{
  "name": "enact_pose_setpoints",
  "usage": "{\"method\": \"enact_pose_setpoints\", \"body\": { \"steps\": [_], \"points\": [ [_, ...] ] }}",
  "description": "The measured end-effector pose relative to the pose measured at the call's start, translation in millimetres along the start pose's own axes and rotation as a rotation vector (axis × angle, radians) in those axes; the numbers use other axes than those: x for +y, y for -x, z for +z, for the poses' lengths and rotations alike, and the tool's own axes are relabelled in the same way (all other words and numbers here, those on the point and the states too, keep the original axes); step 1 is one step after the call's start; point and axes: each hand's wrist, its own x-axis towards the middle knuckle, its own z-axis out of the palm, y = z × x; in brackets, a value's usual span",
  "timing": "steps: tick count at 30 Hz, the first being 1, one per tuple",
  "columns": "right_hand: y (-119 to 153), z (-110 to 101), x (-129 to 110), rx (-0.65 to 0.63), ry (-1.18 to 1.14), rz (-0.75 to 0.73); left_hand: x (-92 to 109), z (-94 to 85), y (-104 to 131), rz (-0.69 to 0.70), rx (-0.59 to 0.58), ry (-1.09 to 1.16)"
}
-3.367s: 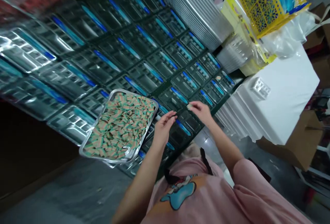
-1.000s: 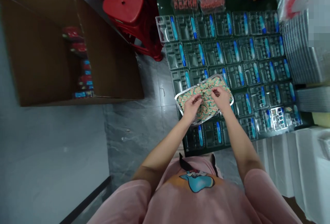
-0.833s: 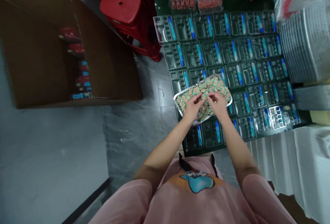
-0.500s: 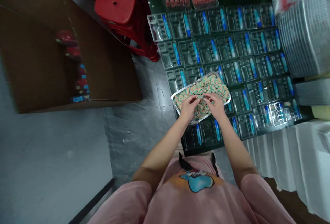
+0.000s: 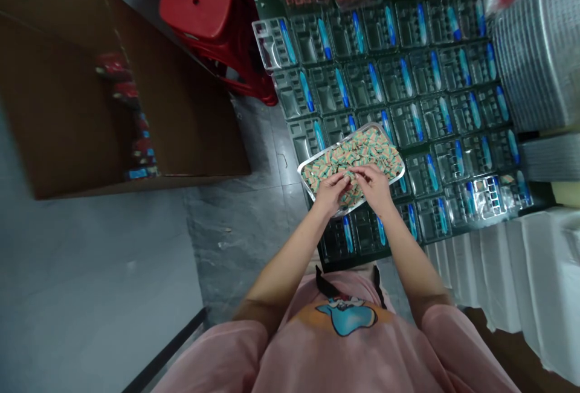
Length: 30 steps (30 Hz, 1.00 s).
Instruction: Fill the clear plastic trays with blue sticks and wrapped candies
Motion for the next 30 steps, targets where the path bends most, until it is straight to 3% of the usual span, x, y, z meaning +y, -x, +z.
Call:
{"method": "enact_pose_setpoints", "body": {
  "steps": [6,10,17,21,25,30],
  "points": [
    [8.2,-0.1,-5.8,-0.021,-0.084,0.041,2.0,-5.4,0.3,-0.015,-0.027,0.076],
    [13.4,3.6,-10.8,0.053,-0.075,0.015,5.2,-2.5,5.2,-0.015,-0.092,0.134],
    [16.5,9.7,-10.4,0.119,-0.112,0.04,13.0,1.2,10.6,-0.165,-0.111,0.328],
    [18.3,14.7,-11.0,0.119,-0.183,0.079,13.2,-0.2,12.2,-0.224,-0.055,0.432],
    [20.1,17.2,-14.1,0.127,-0.217,0.074,14.1,-1.2,16.0,-0.229,-0.019,0.442],
    [21.0,18.7,-17.2,0.158,-0.187,0.06,12.5,-5.0,18.2,-0.171,-0.069,0.362]
  ]
}}
